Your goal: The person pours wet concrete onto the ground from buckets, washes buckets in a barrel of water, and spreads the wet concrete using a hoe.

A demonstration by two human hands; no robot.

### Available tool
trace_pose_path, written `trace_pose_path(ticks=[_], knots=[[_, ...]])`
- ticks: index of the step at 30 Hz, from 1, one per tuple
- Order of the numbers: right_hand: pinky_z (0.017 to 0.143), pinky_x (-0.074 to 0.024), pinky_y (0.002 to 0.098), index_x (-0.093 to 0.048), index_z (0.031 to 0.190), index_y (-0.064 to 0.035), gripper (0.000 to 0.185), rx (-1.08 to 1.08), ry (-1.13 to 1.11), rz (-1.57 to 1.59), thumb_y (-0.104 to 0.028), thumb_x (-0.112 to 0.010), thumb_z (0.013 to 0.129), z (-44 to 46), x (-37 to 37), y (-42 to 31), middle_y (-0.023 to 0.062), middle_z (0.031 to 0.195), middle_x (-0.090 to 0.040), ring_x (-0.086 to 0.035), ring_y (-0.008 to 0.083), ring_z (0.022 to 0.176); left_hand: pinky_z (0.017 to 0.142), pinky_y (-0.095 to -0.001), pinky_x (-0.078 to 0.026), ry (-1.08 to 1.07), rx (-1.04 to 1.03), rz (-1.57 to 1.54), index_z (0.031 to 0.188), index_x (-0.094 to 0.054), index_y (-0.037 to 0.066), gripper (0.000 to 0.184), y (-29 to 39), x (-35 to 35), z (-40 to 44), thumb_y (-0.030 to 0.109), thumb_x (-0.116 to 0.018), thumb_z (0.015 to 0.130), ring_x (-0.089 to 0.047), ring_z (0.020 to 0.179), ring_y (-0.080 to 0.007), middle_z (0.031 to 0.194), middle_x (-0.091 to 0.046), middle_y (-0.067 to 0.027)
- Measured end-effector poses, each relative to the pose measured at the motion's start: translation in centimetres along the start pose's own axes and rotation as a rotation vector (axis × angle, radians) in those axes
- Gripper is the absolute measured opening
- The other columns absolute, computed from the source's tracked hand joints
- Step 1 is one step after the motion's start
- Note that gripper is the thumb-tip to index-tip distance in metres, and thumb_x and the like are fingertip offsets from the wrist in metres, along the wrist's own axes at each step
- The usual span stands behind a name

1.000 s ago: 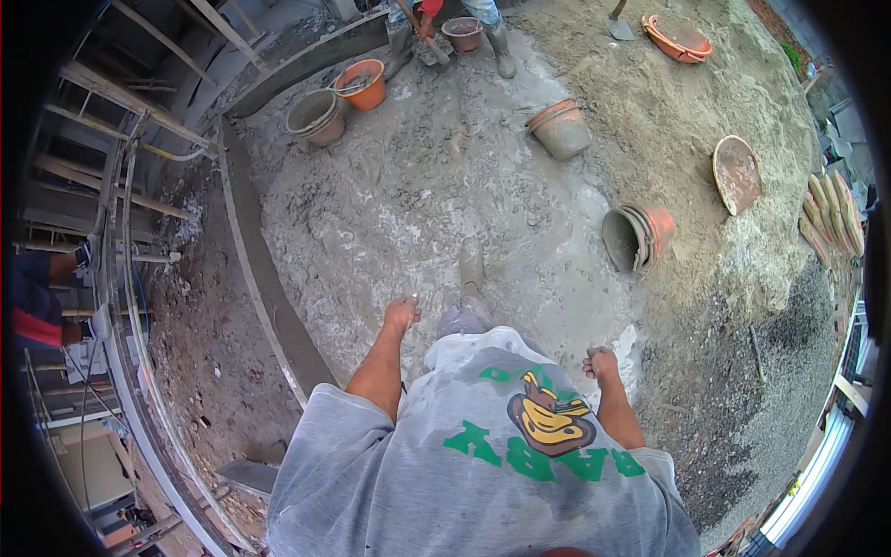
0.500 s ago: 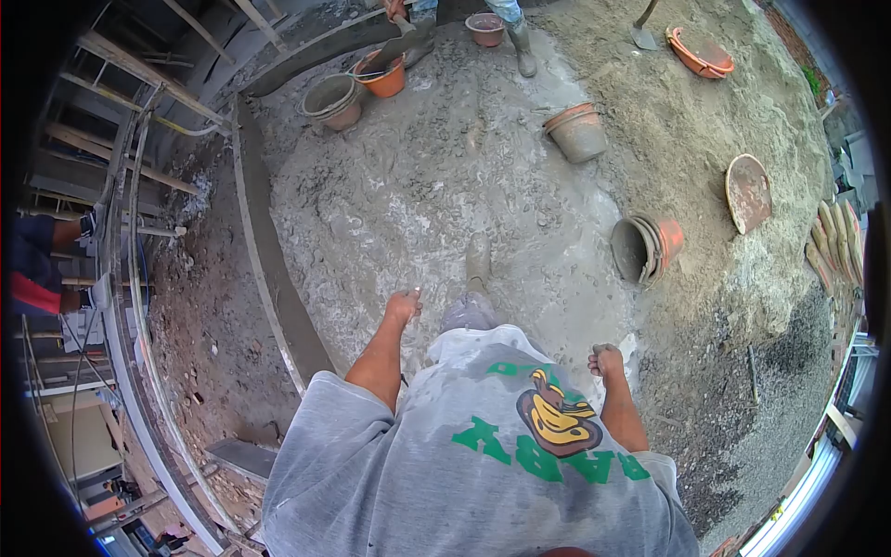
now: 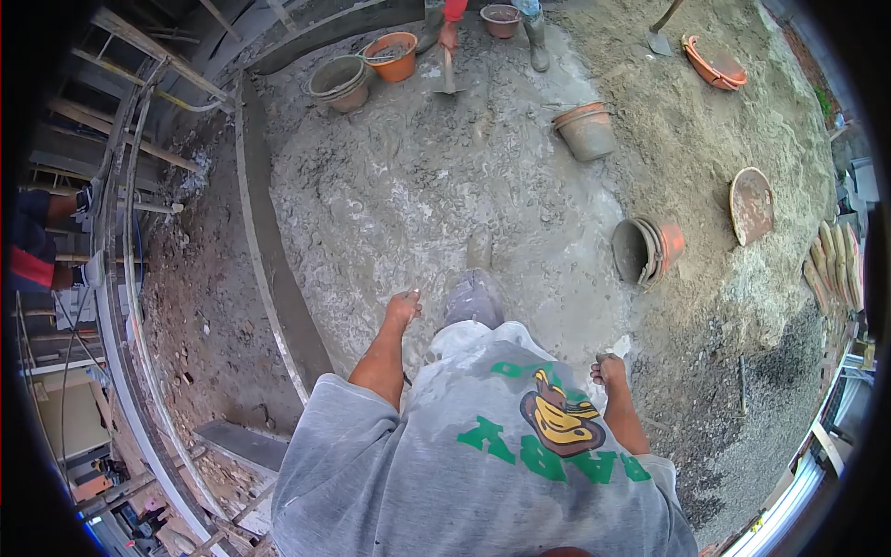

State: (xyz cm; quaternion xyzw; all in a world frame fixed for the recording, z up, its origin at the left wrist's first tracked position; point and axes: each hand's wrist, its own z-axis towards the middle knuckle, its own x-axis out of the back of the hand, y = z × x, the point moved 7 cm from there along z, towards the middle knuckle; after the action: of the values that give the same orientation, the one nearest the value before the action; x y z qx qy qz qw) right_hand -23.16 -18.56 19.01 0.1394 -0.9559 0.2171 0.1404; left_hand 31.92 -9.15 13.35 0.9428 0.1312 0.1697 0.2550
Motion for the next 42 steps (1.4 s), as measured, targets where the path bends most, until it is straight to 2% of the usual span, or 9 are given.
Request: trace_pose_path(ticks=[2,4,11,19,22,28,31,36,42], knots=[[0.038,-0.0397,0.0261,-0.050,0.092,-0.0032,0.016,0.008,0.024,-0.012,-0.015,-0.051,0.080,0.2,0.6,-1.5,0.0067,0.064,-0.053,-0.050,0.0140,0.046,0.055,-0.0327,-0.041,0.015,0.038,-0.033,0.106,-0.056,0.002,0.042,-0.9,0.4,-0.1,0.038,-0.050,0.086,-0.060,0.071,-0.0198,0.088,-0.063,-0.0129],[0.038,-0.0394,0.0260,-0.050,0.092,-0.0029,0.017,0.026,0.038,-0.011,-0.015,-0.051,0.080,0.5,0.8,-3.3,0.0067,0.064,-0.053,-0.049,0.0138,0.046,0.050,-0.0310,-0.045,0.064,0.036,-0.055,0.095,-0.057,-0.004,0.038,0.6,1.0,-2.1,0.033,-0.053,0.086,-0.056,0.056,-0.0181,0.068,-0.058,-0.0110],[0.037,-0.0365,0.0254,-0.051,0.089,-0.0006,0.018,0.133,0.027,0.055,-0.013,-0.053,0.077,3.5,-0.5,-13.0,0.0072,0.063,-0.053,-0.048,0.0131,0.045,0.044,-0.0290,-0.041,0.094,0.100,-0.017,0.095,-0.056,-0.002,0.036,2.6,1.3,2.2,0.033,-0.054,0.085,-0.056,0.055,-0.0168,0.069,-0.059,-0.0099],[0.041,-0.0397,0.0250,-0.052,0.087,-0.0019,0.017,0.186,0.062,0.012,-0.016,-0.053,0.077,4.6,1.9,-21.9,0.0065,0.067,-0.056,-0.051,0.0133,0.049,0.053,-0.0317,-0.048,-0.041,0.004,-0.035,0.102,-0.053,-0.007,0.041,18.2,-5.7,7.7,0.030,-0.055,0.085,-0.057,0.058,-0.0201,0.074,-0.060,-0.0143],[0.041,-0.0394,0.0254,-0.052,0.088,-0.0022,0.017,0.125,0.120,0.090,-0.016,-0.053,0.077,5.5,4.3,-22.2,0.0066,0.067,-0.055,-0.051,0.0137,0.049,0.057,-0.0320,-0.042,-0.122,-0.096,0.112,0.100,-0.057,0.005,0.041,24.8,-9.1,9.4,0.042,-0.051,0.086,-0.059,0.068,-0.0170,0.086,-0.063,-0.0084],[0.039,-0.0391,0.0269,-0.049,0.089,-0.0030,0.016,-0.023,0.131,0.201,-0.014,-0.052,0.077,7.9,6.7,-19.3,0.0078,0.066,-0.054,-0.050,0.0158,0.047,0.057,-0.0303,-0.050,-0.124,-0.185,0.126,0.100,-0.056,-0.008,0.042,34.4,-12.9,12.3,0.031,-0.054,0.086,-0.058,0.064,-0.0197,0.077,-0.060,-0.0146],[0.039,-0.0394,0.0289,-0.049,0.088,-0.0036,0.014,-0.138,0.118,0.236,-0.014,-0.052,0.078,9.8,7.6,-17.0,0.0084,0.065,-0.054,-0.049,0.0164,0.046,0.058,-0.0298,-0.050,-0.144,-0.153,0.180,0.101,-0.056,-0.008,0.042,36.6,-15.0,13.2,0.031,-0.054,0.086,-0.059,0.064,-0.0196,0.076,-0.060,-0.0146],[0.036,-0.0356,0.0297,-0.048,0.091,-0.0013,0.017,-0.290,0.097,0.236,-0.013,-0.052,0.080,16.1,12.8,-18.1,0.0098,0.062,-0.050,-0.046,0.0177,0.043,0.049,-0.0338,-0.045,-0.039,-0.060,0.124,0.100,-0.056,-0.008,0.042,35.7,-19.3,17.9,0.032,-0.052,0.087,-0.059,0.061,-0.0195,0.073,-0.060,-0.0130],[0.036,-0.0378,0.0317,-0.049,0.084,-0.0032,0.014,-0.260,0.065,0.039,-0.017,-0.050,0.084,27.2,25.4,-33.1,0.0087,0.060,-0.051,-0.047,0.0188,0.043,0.045,-0.0312,-0.040,0.116,0.155,0.084,0.096,-0.057,-0.002,0.037,40.8,-28.1,18.0,0.033,-0.051,0.087,-0.058,0.055,-0.0183,0.071,-0.061,-0.0110]])
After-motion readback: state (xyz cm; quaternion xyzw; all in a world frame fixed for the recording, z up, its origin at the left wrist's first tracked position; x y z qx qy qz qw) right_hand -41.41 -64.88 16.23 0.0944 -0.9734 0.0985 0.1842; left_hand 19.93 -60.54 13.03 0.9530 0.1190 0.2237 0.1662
